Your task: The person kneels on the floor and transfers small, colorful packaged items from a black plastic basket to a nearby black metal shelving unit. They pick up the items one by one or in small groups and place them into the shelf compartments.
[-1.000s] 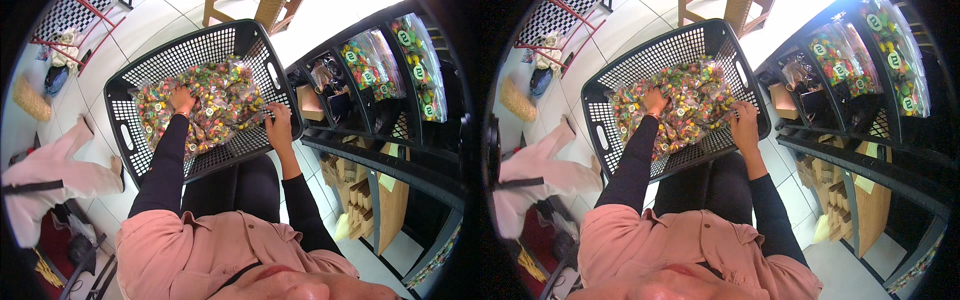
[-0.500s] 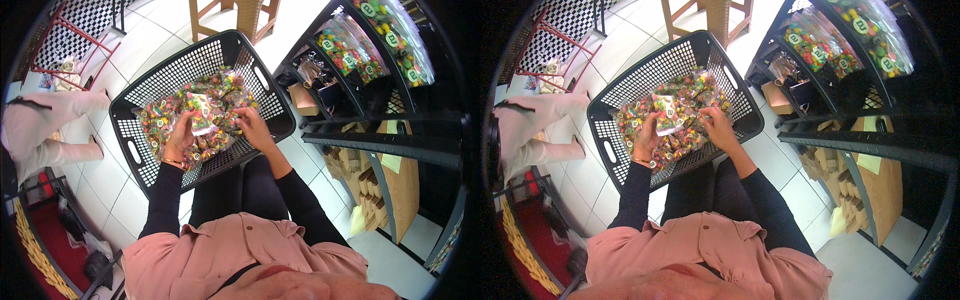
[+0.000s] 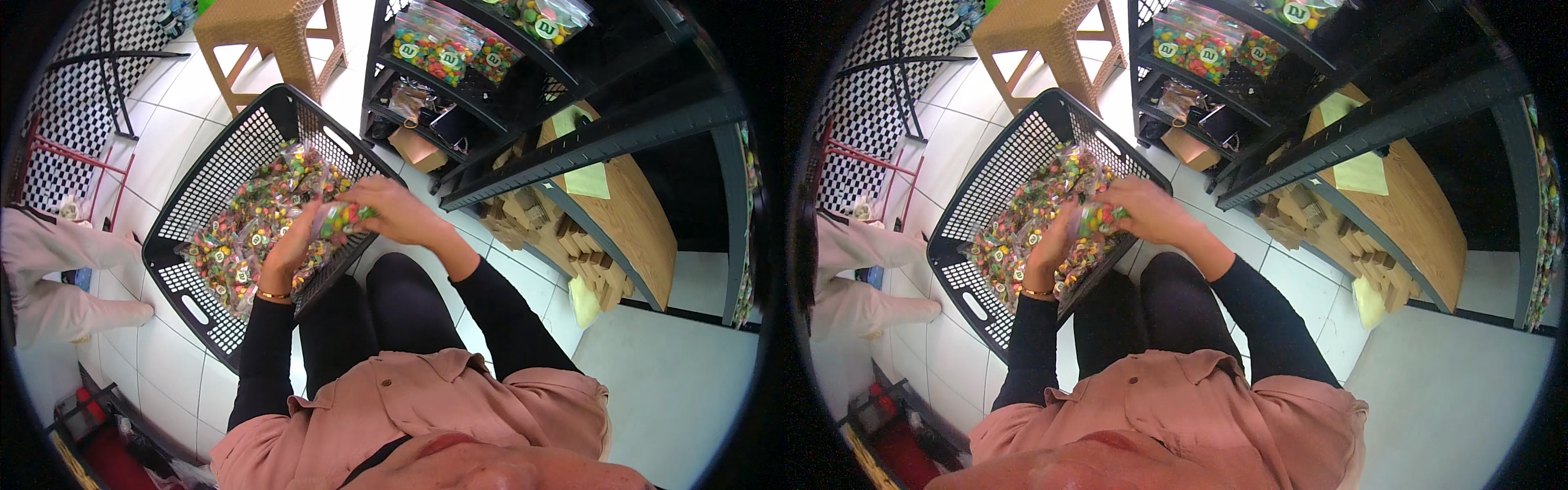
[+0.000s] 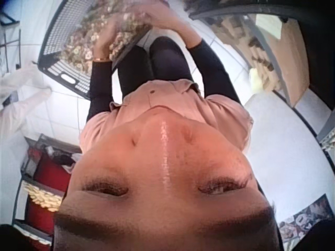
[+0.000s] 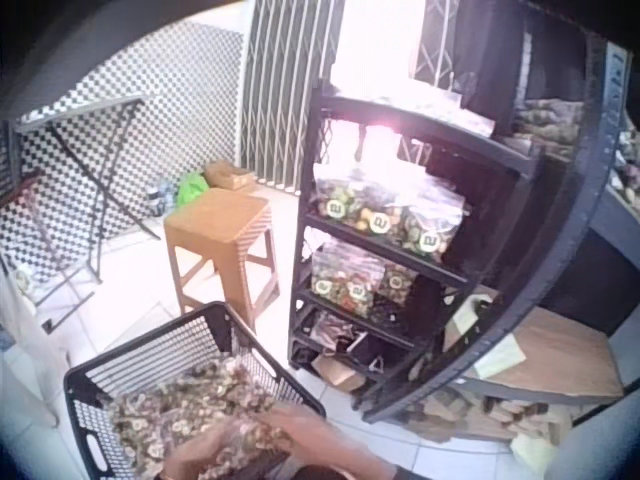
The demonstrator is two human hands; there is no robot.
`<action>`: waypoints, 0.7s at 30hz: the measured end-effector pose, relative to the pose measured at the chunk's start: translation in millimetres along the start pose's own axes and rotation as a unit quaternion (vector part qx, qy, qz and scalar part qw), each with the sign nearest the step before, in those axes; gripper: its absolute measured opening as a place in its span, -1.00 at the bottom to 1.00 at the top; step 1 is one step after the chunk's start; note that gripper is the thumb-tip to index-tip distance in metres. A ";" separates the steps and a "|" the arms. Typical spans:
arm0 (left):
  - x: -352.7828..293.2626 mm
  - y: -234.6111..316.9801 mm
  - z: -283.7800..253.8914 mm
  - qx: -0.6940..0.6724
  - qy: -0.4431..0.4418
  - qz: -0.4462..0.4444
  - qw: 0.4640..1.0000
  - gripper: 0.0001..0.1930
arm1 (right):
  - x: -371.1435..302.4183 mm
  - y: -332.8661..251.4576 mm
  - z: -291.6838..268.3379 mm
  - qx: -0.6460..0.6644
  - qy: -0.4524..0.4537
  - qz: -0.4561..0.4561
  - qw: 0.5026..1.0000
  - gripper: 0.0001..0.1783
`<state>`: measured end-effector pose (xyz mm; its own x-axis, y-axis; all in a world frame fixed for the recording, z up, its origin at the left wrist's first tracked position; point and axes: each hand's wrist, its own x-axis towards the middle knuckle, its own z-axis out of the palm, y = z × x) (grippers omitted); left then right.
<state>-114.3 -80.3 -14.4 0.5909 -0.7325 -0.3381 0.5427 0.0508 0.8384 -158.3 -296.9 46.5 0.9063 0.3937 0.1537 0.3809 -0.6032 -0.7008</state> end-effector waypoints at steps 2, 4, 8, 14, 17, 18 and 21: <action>-3.1 3.5 -2.2 0.008 -0.003 0.048 0.999 -0.34 | -5.6 18.5 -17.0 0.005 0.084 -0.007 0.996 -0.53; -3.3 1.2 -3.6 0.033 0.059 0.067 0.995 -0.35 | -7.7 35.2 -41.3 -0.033 0.269 0.044 0.961 -0.59; -6.8 -19.8 -24.2 0.059 0.112 0.032 0.991 -0.44 | 10.7 63.1 -97.7 0.148 0.577 0.085 0.799 -0.61; -7.9 -53.9 -59.7 0.111 0.201 0.010 0.973 -0.60 | 31.2 161.4 -152.4 0.011 0.652 0.259 0.712 -0.35; -12.4 -93.9 -112.8 0.165 0.266 0.025 0.949 -0.64 | 40.1 185.3 -159.1 -0.030 0.581 0.354 0.732 -0.28; -6.6 -93.7 -119.9 0.192 0.272 0.032 0.943 -0.65 | 25.0 224.1 -168.8 -0.144 0.599 0.309 0.725 -0.32; -19.3 -117.4 -158.6 0.210 0.348 0.034 0.913 -0.70 | 30.6 242.3 -174.8 -0.211 0.550 0.312 0.745 -0.40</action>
<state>-94.7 35.5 -174.1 0.9300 -0.1200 -0.3475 0.3015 -0.2916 0.9078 -6.3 -552.2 3.1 0.4445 -0.7218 0.5305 -0.3635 -0.6866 -0.6297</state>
